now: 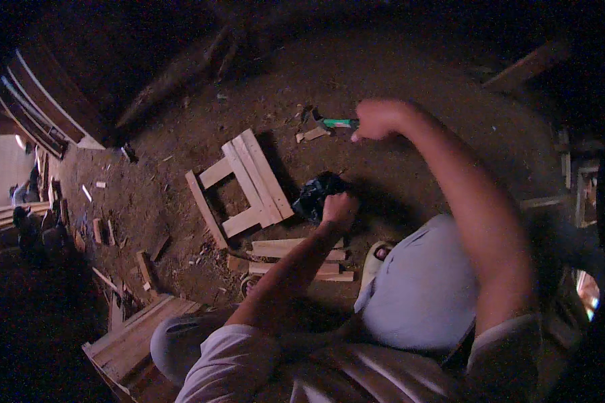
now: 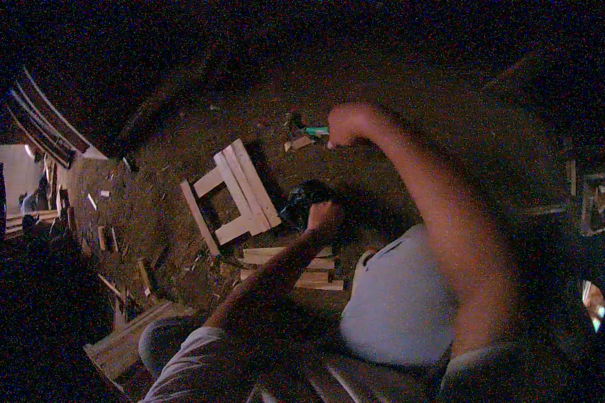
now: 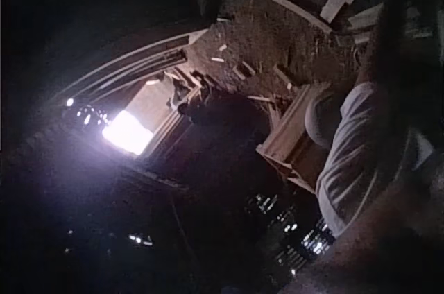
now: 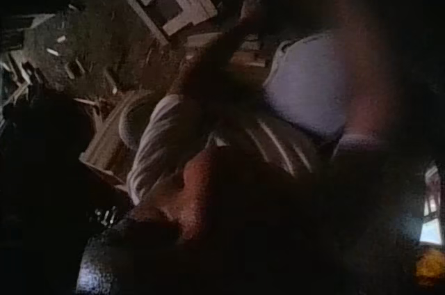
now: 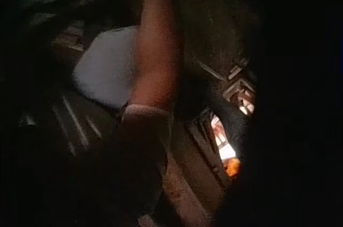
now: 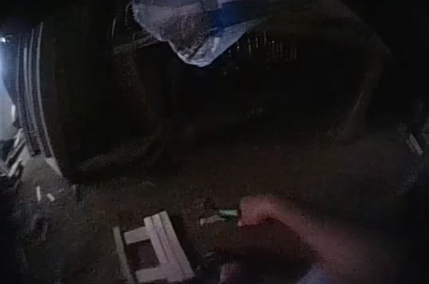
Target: The person assembles a small wooden frame by hand, using a hammer to drive nails into the wood. They position planks, align them, and hammer nails to secure the structure.
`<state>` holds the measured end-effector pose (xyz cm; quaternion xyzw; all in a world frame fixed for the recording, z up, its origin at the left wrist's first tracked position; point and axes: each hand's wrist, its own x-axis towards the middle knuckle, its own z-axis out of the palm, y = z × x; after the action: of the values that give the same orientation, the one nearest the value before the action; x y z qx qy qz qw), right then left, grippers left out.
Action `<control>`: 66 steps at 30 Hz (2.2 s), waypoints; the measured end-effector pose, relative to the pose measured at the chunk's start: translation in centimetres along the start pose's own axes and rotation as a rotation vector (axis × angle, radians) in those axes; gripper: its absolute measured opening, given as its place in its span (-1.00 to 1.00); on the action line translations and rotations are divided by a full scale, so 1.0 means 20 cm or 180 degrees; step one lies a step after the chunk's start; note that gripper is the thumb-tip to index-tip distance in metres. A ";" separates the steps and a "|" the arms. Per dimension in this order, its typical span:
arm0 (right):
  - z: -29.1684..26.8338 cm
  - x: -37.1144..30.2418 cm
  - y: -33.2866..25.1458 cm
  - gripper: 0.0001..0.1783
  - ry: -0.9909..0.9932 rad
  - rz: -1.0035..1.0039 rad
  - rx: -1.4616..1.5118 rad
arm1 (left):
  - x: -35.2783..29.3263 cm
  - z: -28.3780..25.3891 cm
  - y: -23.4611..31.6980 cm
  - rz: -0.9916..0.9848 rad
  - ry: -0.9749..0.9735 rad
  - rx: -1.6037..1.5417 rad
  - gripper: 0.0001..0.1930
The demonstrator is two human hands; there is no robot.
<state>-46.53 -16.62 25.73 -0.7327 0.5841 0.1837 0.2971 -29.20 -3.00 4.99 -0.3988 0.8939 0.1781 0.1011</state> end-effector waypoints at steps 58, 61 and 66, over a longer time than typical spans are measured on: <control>0.33 -0.07 0.03 -0.36 -0.0519 0.1445 0.1163 | -0.95 -0.01 -2.21 -0.1652 0.2686 -0.3514 -0.80; 0.30 -0.05 -0.04 -0.19 -0.0757 0.1582 0.1070 | -0.93 -0.06 -2.16 -0.1671 0.2581 -0.3388 -0.79; 0.39 -0.01 0.11 -0.68 -0.0301 0.1231 0.0969 | -0.94 -0.07 -2.19 -0.1665 0.2472 -0.2659 -0.84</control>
<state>-48.12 -11.71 19.50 -0.5446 0.7198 0.1811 0.3903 16.04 -17.81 1.89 -0.6458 0.5932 0.3239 -0.3552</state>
